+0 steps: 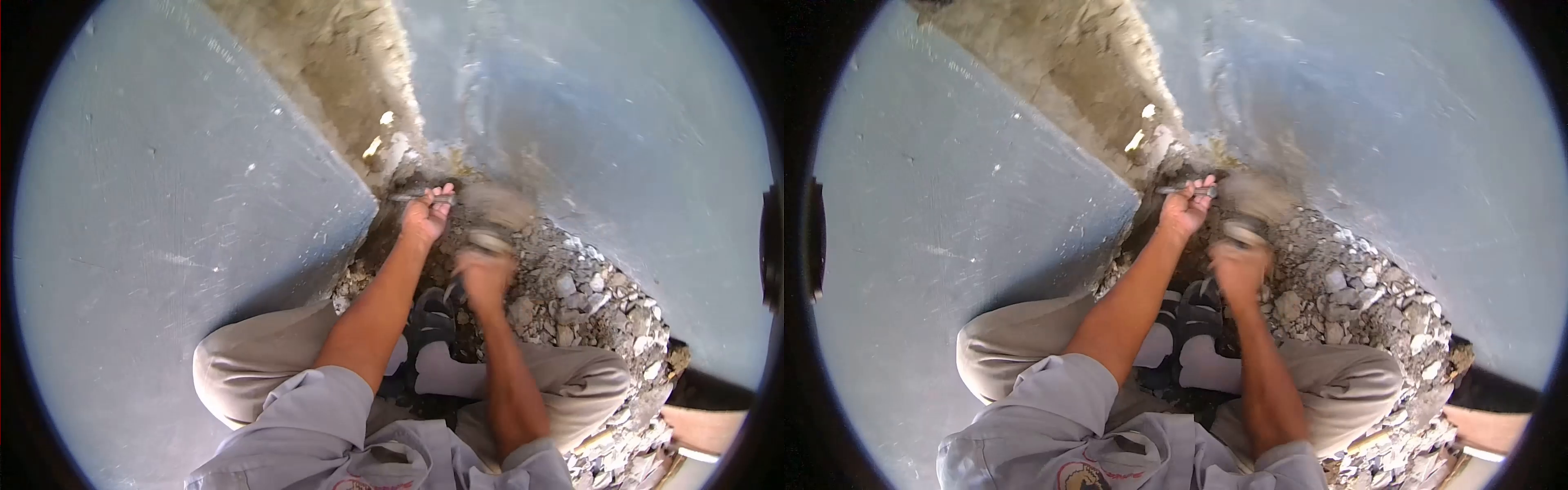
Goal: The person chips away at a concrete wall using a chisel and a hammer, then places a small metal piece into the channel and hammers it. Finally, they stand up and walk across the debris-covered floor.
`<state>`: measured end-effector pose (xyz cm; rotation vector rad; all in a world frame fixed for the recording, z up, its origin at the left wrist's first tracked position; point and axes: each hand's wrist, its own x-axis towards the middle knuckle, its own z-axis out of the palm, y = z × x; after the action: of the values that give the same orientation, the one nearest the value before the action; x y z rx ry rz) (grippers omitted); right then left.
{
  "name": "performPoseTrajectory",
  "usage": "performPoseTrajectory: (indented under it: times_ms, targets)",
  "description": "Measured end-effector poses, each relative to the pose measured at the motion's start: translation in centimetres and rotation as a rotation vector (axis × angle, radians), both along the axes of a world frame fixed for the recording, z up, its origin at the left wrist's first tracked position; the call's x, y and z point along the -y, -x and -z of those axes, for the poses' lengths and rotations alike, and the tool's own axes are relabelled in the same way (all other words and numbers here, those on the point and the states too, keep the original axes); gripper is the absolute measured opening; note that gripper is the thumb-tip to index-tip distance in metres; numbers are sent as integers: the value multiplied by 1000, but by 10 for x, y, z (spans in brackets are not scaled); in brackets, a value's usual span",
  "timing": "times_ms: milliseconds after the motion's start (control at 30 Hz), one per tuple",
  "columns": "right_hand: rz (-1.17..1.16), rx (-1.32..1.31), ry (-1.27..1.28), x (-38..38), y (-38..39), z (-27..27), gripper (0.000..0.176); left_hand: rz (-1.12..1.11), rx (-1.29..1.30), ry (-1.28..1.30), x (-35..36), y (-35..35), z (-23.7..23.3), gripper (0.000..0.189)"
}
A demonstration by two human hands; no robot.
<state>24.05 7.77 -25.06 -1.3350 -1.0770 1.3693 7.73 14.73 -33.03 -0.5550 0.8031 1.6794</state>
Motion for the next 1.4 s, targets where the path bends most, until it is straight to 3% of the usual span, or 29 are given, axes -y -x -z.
performPoseTrajectory:
  times_ms: [33, 67, 133, 200, 333, 400, 467, 500, 567, 600, 667, 733, 767, 800, 900, 933, 967, 1000, 1067, 1133, 1167, 1200, 1267, 1400]
  targets:
    - [-211, -188, 365, 4, 13, 11, 13, 41, -31, -28, 1, 1, 7, 9]
    - [-176, -355, 374, 9, 9, 11, 16, 74, -68, -51, -2, 7, 16, 9]
    - [-127, -239, 260, 9, 2, -8, 22, 6, -5, -42, 0, 14, 23, 7]
    - [-106, -188, 134, 2, -16, -48, 25, -23, 18, -61, -5, 15, 17, 7]
    - [304, 150, -402, -10, -61, -132, 16, 2, -17, -58, -8, 15, 15, 5]
    - [364, 54, -689, -23, -74, -150, 12, -11, 36, -56, -5, 16, 16, 5]
    - [458, 427, -644, -18, -56, -113, 6, -45, 74, -39, -7, 15, 11, 6]
    - [429, 357, -509, -16, -36, -72, 8, -49, 77, -19, -6, 14, 5, 6]
    - [-47, 106, 4, 1, 0, 6, 12, 12, -4, -79, -4, 17, 19, 7]
    - [-268, -141, 338, 9, 6, 24, 15, 53, -51, -115, -8, 17, 20, 8]
    - [-128, -247, 389, 19, 7, 10, 16, -36, -18, -94, -22, 20, 4, 10]
    - [-144, -104, 253, 17, -4, -6, 22, -61, 10, -55, -14, 24, 6, 10]
    - [-142, -190, 179, 10, -15, -23, 27, -43, -2, -80, -12, 24, 9, 9]
    - [-116, -68, 33, 4, -24, -61, 28, -39, -4, -79, -13, 21, 11, 9]
    - [183, 110, -407, -9, -55, -118, 20, -24, 1, -58, -8, 14, 14, 8]
    - [175, 148, -585, -16, -66, -131, 10, -20, 9, -50, -7, 12, 13, 8]
    - [271, 65, -657, -19, -57, -148, 7, -15, 16, -42, -4, 13, 13, 7]
    - [354, -87, -650, -23, -52, -144, 10, -30, 34, -31, -3, 14, 12, 7]
    - [385, 96, -502, -18, -26, -78, 15, -50, 70, -27, -4, 11, 7, 7]
    - [-120, 224, -3, 0, 3, 2, 21, 46, -12, -89, -5, 17, 32, 10]
    - [-309, 29, 343, 10, 9, 14, 24, 128, -68, -138, -2, 22, 49, 11]
    - [-218, -221, 358, 19, 8, 13, 20, 204, -131, -186, -1, 23, 41, 12]
    - [-248, -63, 311, 25, 1, 17, 21, 126, -51, -52, 7, 20, 37, 15]
    - [-226, 61, 65, 7, -10, -7, 22, 325, -108, 58, 18, 15, 56, 14]
